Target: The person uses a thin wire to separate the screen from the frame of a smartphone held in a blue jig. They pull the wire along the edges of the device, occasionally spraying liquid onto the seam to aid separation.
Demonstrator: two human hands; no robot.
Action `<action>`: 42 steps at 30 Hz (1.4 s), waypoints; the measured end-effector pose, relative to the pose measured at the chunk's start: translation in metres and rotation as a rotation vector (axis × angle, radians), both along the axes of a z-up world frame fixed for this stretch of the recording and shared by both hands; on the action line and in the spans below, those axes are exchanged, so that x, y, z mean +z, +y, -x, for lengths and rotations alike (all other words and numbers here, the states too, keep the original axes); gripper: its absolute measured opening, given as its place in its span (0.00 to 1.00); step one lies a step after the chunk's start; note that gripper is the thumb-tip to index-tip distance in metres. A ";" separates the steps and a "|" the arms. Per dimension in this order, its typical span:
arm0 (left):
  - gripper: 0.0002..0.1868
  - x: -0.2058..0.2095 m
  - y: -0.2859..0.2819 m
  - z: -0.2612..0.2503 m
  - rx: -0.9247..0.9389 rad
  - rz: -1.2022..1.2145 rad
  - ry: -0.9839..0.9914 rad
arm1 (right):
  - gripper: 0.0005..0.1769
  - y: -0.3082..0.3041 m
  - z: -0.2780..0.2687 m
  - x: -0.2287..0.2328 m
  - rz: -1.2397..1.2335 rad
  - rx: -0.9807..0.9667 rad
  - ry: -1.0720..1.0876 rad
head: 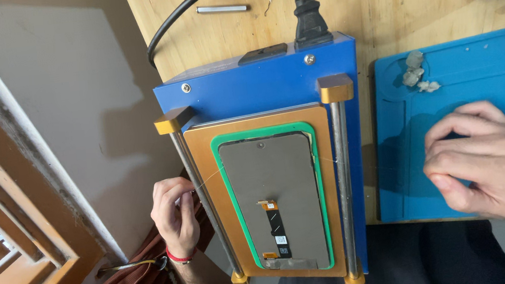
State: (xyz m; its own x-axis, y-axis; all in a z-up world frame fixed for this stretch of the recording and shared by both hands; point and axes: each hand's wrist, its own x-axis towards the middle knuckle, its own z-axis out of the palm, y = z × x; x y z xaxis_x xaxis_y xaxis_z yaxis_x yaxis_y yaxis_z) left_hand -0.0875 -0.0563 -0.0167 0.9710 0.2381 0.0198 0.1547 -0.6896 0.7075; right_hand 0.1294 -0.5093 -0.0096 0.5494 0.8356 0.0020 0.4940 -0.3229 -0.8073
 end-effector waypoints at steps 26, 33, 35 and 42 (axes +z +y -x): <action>0.10 0.024 -0.003 -0.037 -0.100 -0.008 -0.165 | 0.27 -0.055 0.038 -0.013 0.139 -0.096 -0.149; 0.12 0.034 -0.004 -0.051 -0.147 -0.003 -0.184 | 0.23 -0.102 0.054 -0.045 0.198 -0.030 -0.238; 0.10 0.035 -0.004 -0.055 -0.180 -0.009 -0.197 | 0.25 -0.107 0.054 -0.046 0.202 0.001 -0.263; 0.09 0.041 -0.004 -0.066 -0.223 -0.010 -0.216 | 0.27 -0.148 0.075 -0.074 0.222 0.096 -0.235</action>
